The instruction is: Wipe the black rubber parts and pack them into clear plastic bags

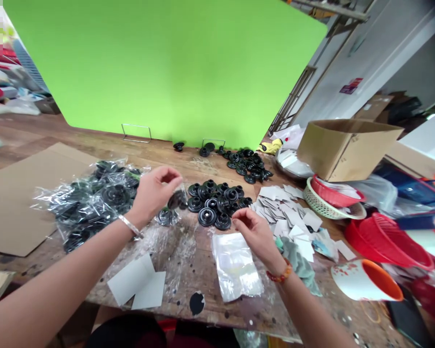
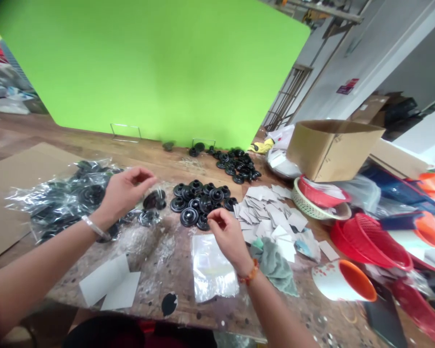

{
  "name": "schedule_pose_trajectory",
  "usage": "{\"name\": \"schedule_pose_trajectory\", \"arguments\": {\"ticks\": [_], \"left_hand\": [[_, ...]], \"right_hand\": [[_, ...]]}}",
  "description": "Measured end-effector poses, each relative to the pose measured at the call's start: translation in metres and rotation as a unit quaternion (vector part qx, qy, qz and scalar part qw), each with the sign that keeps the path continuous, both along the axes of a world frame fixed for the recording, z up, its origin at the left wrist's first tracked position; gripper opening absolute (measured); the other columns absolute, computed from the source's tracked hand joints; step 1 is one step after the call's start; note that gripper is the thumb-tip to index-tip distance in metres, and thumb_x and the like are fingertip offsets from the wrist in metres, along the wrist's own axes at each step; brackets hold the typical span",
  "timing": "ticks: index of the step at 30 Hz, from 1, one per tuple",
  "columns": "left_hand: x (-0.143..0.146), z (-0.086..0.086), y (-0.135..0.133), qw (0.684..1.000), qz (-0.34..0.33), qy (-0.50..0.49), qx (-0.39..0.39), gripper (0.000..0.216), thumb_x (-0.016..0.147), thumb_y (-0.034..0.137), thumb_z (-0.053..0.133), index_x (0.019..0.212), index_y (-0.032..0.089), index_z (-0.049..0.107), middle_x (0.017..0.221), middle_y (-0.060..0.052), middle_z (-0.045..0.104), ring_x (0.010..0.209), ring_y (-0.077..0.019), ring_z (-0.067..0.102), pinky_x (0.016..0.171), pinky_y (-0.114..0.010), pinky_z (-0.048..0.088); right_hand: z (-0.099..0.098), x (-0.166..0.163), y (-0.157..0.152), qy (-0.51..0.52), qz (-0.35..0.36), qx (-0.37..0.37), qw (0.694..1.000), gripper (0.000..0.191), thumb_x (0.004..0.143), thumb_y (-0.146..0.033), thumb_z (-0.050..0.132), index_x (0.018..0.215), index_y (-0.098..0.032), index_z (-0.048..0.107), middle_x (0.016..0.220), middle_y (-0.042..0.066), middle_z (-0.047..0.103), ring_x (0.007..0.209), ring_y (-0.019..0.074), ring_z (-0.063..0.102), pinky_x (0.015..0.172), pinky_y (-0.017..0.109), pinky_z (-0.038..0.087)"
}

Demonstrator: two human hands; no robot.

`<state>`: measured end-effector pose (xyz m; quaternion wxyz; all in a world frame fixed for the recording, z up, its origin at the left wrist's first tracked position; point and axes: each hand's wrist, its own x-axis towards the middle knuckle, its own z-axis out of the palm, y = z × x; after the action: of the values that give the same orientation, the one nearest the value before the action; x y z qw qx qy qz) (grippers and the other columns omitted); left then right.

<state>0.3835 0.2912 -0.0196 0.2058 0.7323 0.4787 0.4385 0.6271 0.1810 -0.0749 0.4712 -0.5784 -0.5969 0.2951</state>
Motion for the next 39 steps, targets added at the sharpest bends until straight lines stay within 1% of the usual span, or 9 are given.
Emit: {"name": "schedule_pose_trajectory", "arguments": {"ticks": [7, 11, 14, 16, 19, 25, 29, 35, 39], "left_hand": [[-0.038, -0.039, 0.048, 0.981, 0.151, 0.083, -0.087, 0.030, 0.070, 0.027, 0.066, 0.097, 0.016, 0.060, 0.080, -0.005, 0.061, 0.076, -0.0220, 0.058, 0.078, -0.034, 0.045], [-0.029, -0.047, 0.015, 0.980, 0.164, 0.114, 0.024, 0.042, 0.073, 0.026, 0.064, 0.113, 0.017, 0.056, 0.117, -0.014, 0.050, 0.119, -0.0329, 0.041, 0.103, -0.045, 0.030], [-0.007, -0.051, -0.033, 0.993, 0.068, 0.082, 0.047, 0.028, 0.077, 0.028, 0.063, 0.104, 0.021, 0.062, 0.119, -0.011, 0.052, 0.121, -0.0312, 0.040, 0.103, -0.042, 0.028], [0.009, -0.058, -0.065, 0.997, -0.038, 0.033, -0.061, 0.013, 0.079, 0.031, 0.062, 0.087, 0.022, 0.066, 0.098, -0.008, 0.063, 0.100, -0.0271, 0.053, 0.091, -0.035, 0.037], [0.030, -0.075, -0.102, 0.946, -0.141, -0.021, -0.291, 0.022, 0.081, 0.038, 0.060, 0.070, 0.020, 0.066, 0.068, -0.003, 0.064, 0.067, -0.0201, 0.055, 0.065, -0.027, 0.039], [0.061, -0.095, -0.128, 0.833, -0.209, -0.223, -0.462, 0.039, 0.080, 0.051, 0.058, 0.077, 0.014, 0.070, 0.075, -0.005, 0.067, 0.071, -0.0186, 0.057, 0.069, -0.026, 0.042], [0.071, -0.095, -0.128, 0.833, -0.176, -0.260, -0.456, 0.039, 0.078, 0.049, 0.062, 0.068, 0.012, 0.069, 0.063, -0.002, 0.062, 0.060, -0.0153, 0.052, 0.059, -0.023, 0.038], [0.053, -0.067, -0.119, 0.877, -0.071, -0.330, -0.341, 0.027, 0.075, 0.041, 0.068, 0.084, 0.016, 0.073, 0.083, -0.005, 0.069, 0.080, -0.0190, 0.062, 0.078, -0.025, 0.048], [0.030, -0.050, -0.116, 0.879, -0.069, -0.287, -0.375, 0.025, 0.067, 0.042, 0.074, 0.072, 0.018, 0.069, 0.052, 0.004, 0.056, 0.039, -0.0095, 0.044, 0.041, -0.020, 0.039]], "right_hand": [[-0.042, 0.006, -0.042, -0.264, 0.079, 0.071, 0.959, 0.011, 0.086, -0.015, 0.057, 0.086, -0.019, 0.067, 0.088, 0.007, 0.061, 0.087, 0.0213, 0.054, 0.078, 0.037, 0.046], [-0.072, -0.002, -0.052, -0.368, 0.033, 0.093, 0.924, 0.021, 0.083, -0.016, 0.062, 0.104, -0.016, 0.066, 0.123, 0.016, 0.054, 0.118, 0.0333, 0.043, 0.093, 0.054, 0.040], [-0.083, -0.006, -0.051, -0.378, 0.008, 0.109, 0.919, 0.014, 0.086, -0.014, 0.056, 0.095, -0.017, 0.067, 0.128, 0.015, 0.053, 0.129, 0.0345, 0.033, 0.099, 0.058, 0.034], [-0.085, -0.008, -0.048, -0.361, 0.004, 0.124, 0.924, 0.015, 0.088, -0.012, 0.052, 0.084, -0.017, 0.066, 0.121, 0.012, 0.058, 0.126, 0.0319, 0.037, 0.100, 0.058, 0.032], [-0.080, -0.011, -0.046, -0.317, -0.003, 0.160, 0.935, 0.017, 0.087, -0.008, 0.051, 0.080, -0.017, 0.064, 0.110, 0.010, 0.062, 0.117, 0.0280, 0.045, 0.099, 0.055, 0.034], [-0.066, -0.019, -0.059, -0.237, 0.048, 0.238, 0.941, 0.024, 0.087, -0.008, 0.050, 0.101, -0.022, 0.063, 0.107, 0.009, 0.061, 0.111, 0.0250, 0.049, 0.093, 0.047, 0.044], [-0.066, -0.019, -0.065, -0.229, 0.132, 0.224, 0.938, 0.030, 0.089, -0.011, 0.052, 0.116, -0.024, 0.057, 0.112, 0.009, 0.060, 0.111, 0.0234, 0.052, 0.093, 0.043, 0.047], [-0.086, -0.008, -0.062, -0.250, 0.052, 0.094, 0.962, 0.060, 0.085, -0.029, 0.062, 0.138, -0.016, 0.036, 0.137, 0.020, 0.045, 0.129, 0.0315, 0.041, 0.104, 0.053, 0.040], [-0.081, -0.009, -0.063, -0.224, 0.064, 0.036, 0.972, 0.039, 0.088, -0.026, 0.056, 0.124, -0.014, 0.054, 0.137, 0.020, 0.047, 0.131, 0.0328, 0.039, 0.107, 0.056, 0.034]]}}
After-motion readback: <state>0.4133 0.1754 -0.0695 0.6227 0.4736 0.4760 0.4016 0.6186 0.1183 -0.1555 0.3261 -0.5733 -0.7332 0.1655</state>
